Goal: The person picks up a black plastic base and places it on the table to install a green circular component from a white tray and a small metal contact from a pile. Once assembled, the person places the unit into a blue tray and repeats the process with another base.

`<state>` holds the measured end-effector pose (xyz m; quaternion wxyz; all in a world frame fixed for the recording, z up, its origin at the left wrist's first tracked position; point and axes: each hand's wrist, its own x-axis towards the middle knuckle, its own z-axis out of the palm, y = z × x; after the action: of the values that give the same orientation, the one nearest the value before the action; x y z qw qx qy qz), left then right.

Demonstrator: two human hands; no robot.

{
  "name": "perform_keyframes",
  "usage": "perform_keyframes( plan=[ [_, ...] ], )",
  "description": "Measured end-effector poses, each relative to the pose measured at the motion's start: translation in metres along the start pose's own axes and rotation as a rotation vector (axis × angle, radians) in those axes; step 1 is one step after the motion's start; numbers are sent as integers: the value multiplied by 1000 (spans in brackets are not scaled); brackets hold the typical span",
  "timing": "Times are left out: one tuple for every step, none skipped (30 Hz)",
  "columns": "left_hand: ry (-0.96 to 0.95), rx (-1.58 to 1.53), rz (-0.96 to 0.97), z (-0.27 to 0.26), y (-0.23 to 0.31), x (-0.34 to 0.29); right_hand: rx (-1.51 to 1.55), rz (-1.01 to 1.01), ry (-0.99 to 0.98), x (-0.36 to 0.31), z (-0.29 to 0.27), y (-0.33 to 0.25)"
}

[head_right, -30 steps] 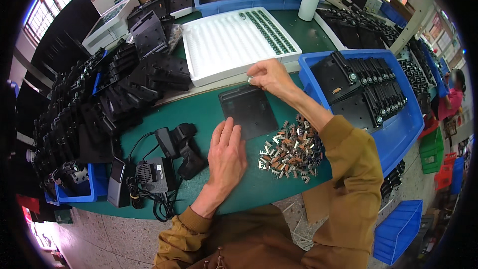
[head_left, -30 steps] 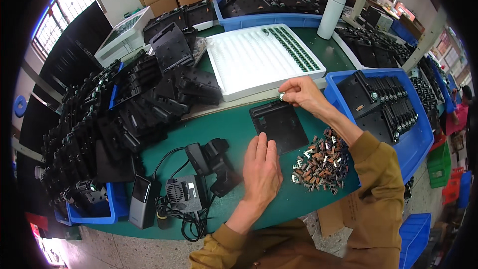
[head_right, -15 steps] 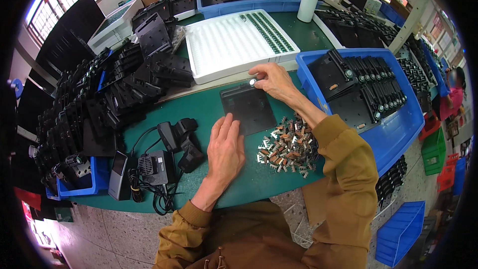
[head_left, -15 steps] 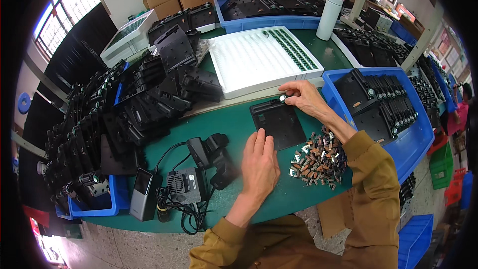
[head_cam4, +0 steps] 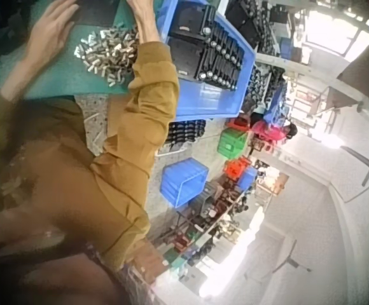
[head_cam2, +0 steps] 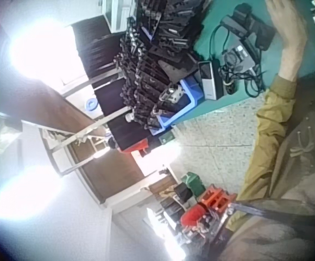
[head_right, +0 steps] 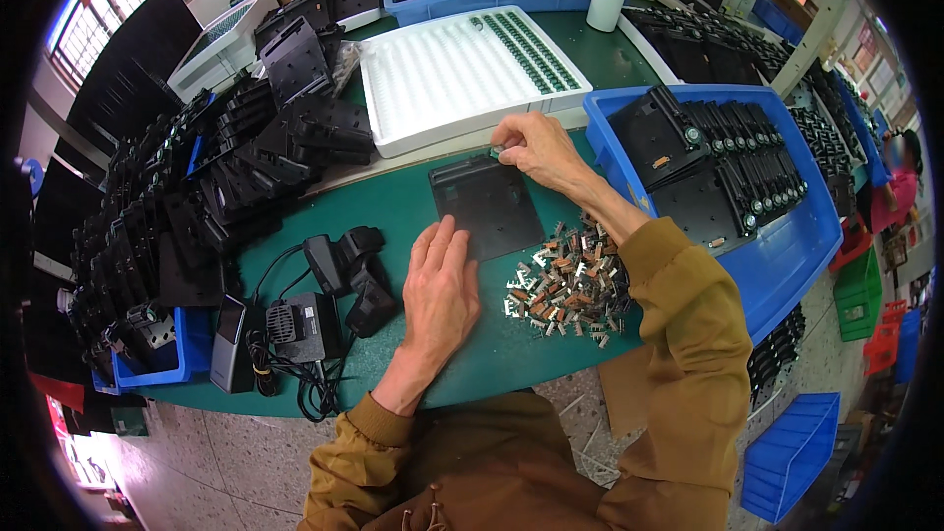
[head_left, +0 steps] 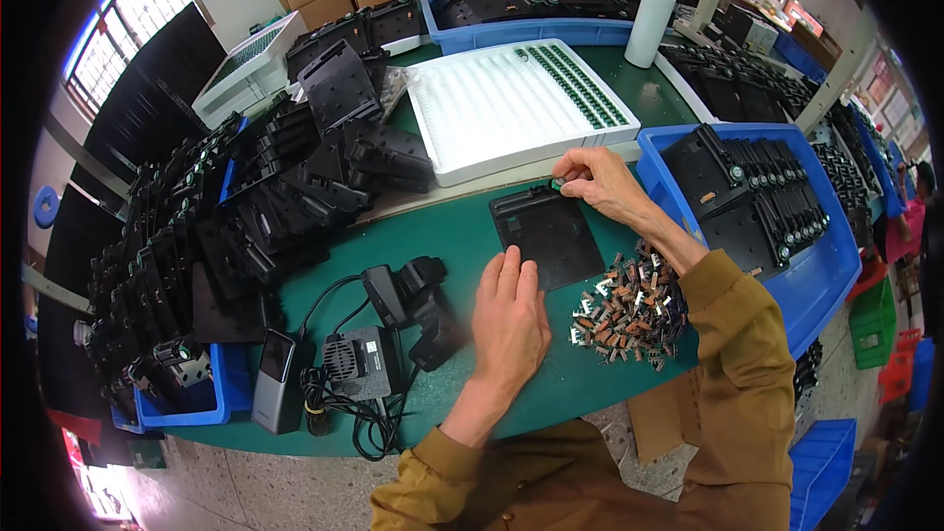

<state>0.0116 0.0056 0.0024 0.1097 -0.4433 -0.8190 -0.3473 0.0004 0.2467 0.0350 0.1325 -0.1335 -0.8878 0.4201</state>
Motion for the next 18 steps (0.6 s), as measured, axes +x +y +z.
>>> perform_keyframes(
  plan=[
    [0,3,-1,0,0,0,-26,2,1,0,1,-2],
    [-2,2,-2,-1,0,0,-25,4,0,-1,2,-3],
    [0,-1,-3,-1,1,1,-21,3,12,-1,3,-4],
    [2,-4,-5,-1,1,1,-17,2,24,-1,3,-5],
    [1,-4,-6,-1,1,1,-17,3,22,-1,4,-5],
    [18,-8,-5,-1,1,1,-5,10,31,-1,5,-5],
    [36,-13,-4,0,1,1,6,17,39,-2,6,-6],
    [34,-13,-6,0,2,1,7,18,37,-2,7,-7],
    [31,-15,-8,0,2,1,-18,31,53,-3,8,-8],
    [28,-17,-10,0,2,2,-43,43,70,-3,9,-8],
    [27,-16,-13,0,2,2,-42,44,67,-3,9,-8],
    [24,-21,-19,-1,2,2,-6,44,76,-2,10,-8],
    [22,-25,-24,-1,2,1,29,43,85,-2,10,-8],
    [24,-25,-25,-1,2,1,28,42,84,-2,9,-7],
    [22,-28,-19,-1,2,1,67,27,90,-1,8,-5],
    [20,-31,-12,-2,2,1,106,12,97,-1,6,-4],
    [21,-27,-16,-2,1,1,108,10,93,-1,6,-4],
    [32,-52,-33,-2,1,1,117,-19,77,-1,6,-5]
  ],
)
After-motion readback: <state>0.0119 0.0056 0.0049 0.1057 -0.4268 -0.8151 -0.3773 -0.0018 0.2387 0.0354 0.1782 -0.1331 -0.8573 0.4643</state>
